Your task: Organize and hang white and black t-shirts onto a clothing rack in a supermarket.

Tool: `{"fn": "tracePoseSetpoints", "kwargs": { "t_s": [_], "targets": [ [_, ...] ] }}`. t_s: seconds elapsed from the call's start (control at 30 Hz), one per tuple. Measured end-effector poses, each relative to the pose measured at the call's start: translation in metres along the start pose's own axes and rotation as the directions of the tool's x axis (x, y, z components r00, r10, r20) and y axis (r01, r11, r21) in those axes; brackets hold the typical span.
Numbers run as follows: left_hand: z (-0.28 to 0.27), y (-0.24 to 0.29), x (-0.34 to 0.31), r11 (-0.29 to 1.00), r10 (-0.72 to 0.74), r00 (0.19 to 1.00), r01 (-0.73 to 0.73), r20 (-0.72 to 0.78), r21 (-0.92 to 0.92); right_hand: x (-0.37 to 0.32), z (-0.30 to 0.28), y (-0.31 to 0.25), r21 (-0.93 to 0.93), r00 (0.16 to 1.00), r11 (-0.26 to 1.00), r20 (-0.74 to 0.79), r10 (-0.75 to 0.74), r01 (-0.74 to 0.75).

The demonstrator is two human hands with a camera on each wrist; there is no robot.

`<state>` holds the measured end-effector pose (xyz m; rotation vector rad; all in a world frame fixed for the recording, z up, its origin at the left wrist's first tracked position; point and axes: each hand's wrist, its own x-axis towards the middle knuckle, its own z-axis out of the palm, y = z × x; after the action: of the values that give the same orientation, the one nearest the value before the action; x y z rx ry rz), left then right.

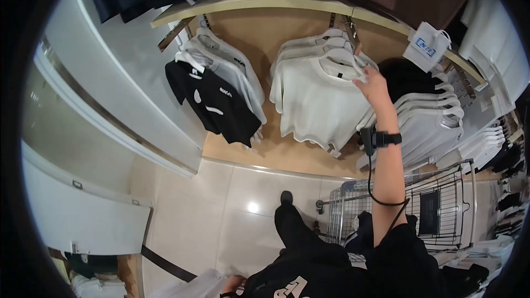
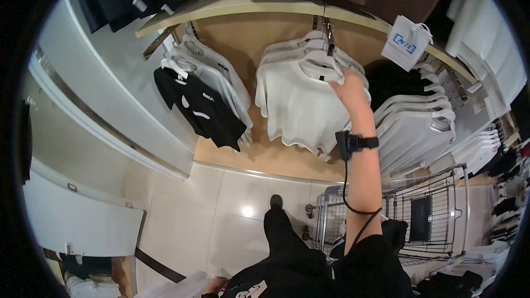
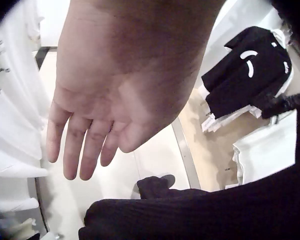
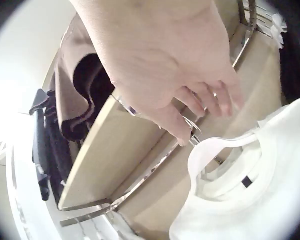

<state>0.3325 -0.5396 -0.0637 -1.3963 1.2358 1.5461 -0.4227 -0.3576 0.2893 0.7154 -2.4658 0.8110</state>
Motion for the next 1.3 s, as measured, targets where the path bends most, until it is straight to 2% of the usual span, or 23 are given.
{"fn": "tracePoseSetpoints", "kwargs": {
  "t_s": [0.03, 0.1, 0.13, 0.17, 0.23, 0.3, 0.33, 0.4, 0.43, 0.47, 0.5, 0.57, 0.6, 0.67, 0.77, 0.83, 0.9, 1.03, 1.1, 1.13, 1.2, 1.23, 1.3],
  "targets": [
    [-0.001, 0.029, 0.004, 0.987, 0.114, 0.993, -0.112, -0.008, 0.115, 0.021, 0.008, 0.002, -0.004, 1.000, 1.000, -0.009, 0.004, -0.004],
    [-0.021, 0.090, 0.000, 0.984, 0.079, 0.993, -0.065, -0.084, 0.166, 0.050, 0.025, -0.001, 0.076, 0.992, 0.996, -0.114, 0.051, -0.043],
    [-0.025, 0.113, 0.032, 0.995, 0.074, 0.996, -0.070, -0.054, 0.073, 0.057, 0.034, 0.004, 0.169, 0.993, 0.979, 0.030, 0.110, -0.114],
    [-0.035, 0.133, 0.040, 0.997, 0.069, 0.997, -0.069, -0.042, -0.019, 0.065, 0.046, 0.014, 0.171, 0.992, 0.977, 0.033, 0.122, -0.126],
    [-0.046, 0.207, 0.035, 0.971, 0.186, 0.977, -0.167, -0.102, 0.171, 0.081, 0.078, 0.045, 0.509, 0.914, 0.765, 0.297, 0.275, -0.396],
    [-0.061, 0.263, 0.048, 0.889, 0.437, 0.895, -0.415, -0.090, 0.196, 0.075, 0.091, 0.062, 0.384, 0.997, 0.922, -0.030, 0.071, -0.054],
    [-0.066, 0.287, 0.054, 0.857, 0.502, 0.857, -0.475, -0.120, 0.199, 0.073, 0.093, 0.069, 0.806, 0.973, 0.581, -0.025, 0.228, -0.116],
    [-0.058, 0.343, 0.041, 0.838, 0.538, 0.833, -0.512, -0.132, 0.187, 0.059, 0.075, 0.070, 0.769, 0.931, 0.604, -0.031, 0.363, -0.210],
    [-0.052, 0.376, 0.021, 0.851, 0.517, 0.847, -0.493, -0.125, 0.183, 0.055, 0.058, 0.062, 0.287, 0.945, 0.918, -0.102, 0.312, -0.272],
    [-0.046, 0.397, 0.019, 0.840, 0.527, 0.846, -0.504, -0.079, 0.201, 0.044, 0.060, 0.086, 0.476, 0.932, 0.838, -0.098, 0.350, -0.265],
    [-0.047, 0.415, 0.014, 0.826, 0.538, 0.842, -0.518, -0.035, 0.224, 0.035, 0.047, 0.084, 0.324, 0.914, 0.875, -0.062, 0.400, -0.361],
    [-0.053, 0.448, 0.013, 0.813, 0.545, 0.835, -0.547, 0.073, 0.199, 0.006, 0.039, 0.094, 0.362, 0.895, 0.828, 0.046, 0.443, -0.429],
    [-0.056, 0.464, 0.013, 0.717, 0.654, 0.753, -0.648, 0.075, 0.255, -0.009, 0.035, 0.086, 0.356, 0.889, 0.823, 0.055, 0.454, -0.442],
    [-0.042, 0.510, -0.019, 0.544, 0.800, 0.599, -0.740, 0.022, 0.397, -0.040, 0.026, 0.053, 0.458, 0.754, 0.610, 0.264, 0.602, -0.647],
    [-0.001, 0.584, -0.115, 0.275, 0.941, 0.339, -0.775, 0.006, 0.569, -0.068, 0.016, 0.001, 0.382, 0.777, 0.677, 0.332, 0.535, -0.629],
    [0.032, 0.618, -0.170, -0.115, 0.990, -0.044, -0.793, 0.131, 0.599, -0.068, 0.008, -0.022, 0.367, 0.770, 0.685, 0.416, 0.484, -0.629],
    [0.062, 0.640, -0.206, -0.379, 0.925, -0.245, -0.633, 0.290, 0.675, -0.061, -0.005, -0.040, 0.283, 0.743, 0.785, 0.595, 0.307, -0.551],
    [0.109, 0.652, -0.228, -0.492, 0.862, -0.273, -0.650, 0.426, 0.579, -0.039, -0.033, -0.078, 0.294, 0.745, 0.832, 0.638, 0.196, -0.471],
    [0.117, 0.653, -0.231, -0.085, 0.865, 0.270, -0.751, 0.422, 0.655, -0.032, -0.037, -0.088, 0.301, 0.787, 0.872, 0.600, 0.142, -0.387],
    [0.115, 0.650, -0.225, -0.202, 0.911, 0.093, -0.750, 0.402, 0.630, -0.032, -0.037, -0.091, 0.323, 0.821, 0.878, 0.557, 0.126, -0.353],
    [0.109, 0.648, -0.235, -0.145, 0.926, 0.114, -0.772, 0.359, 0.619, -0.036, -0.029, -0.097, 0.342, 0.943, 0.930, 0.334, 0.010, -0.131],
    [0.104, 0.647, -0.241, -0.087, 0.941, 0.136, -0.786, 0.309, 0.612, -0.037, -0.030, -0.101, 0.345, 0.939, 0.929, 0.343, 0.008, -0.134],
    [0.087, 0.644, -0.244, -0.067, 0.956, 0.117, -0.807, 0.270, 0.587, -0.037, -0.042, -0.117, 0.093, 0.994, 0.991, 0.051, -0.099, 0.094]
  ]
}}
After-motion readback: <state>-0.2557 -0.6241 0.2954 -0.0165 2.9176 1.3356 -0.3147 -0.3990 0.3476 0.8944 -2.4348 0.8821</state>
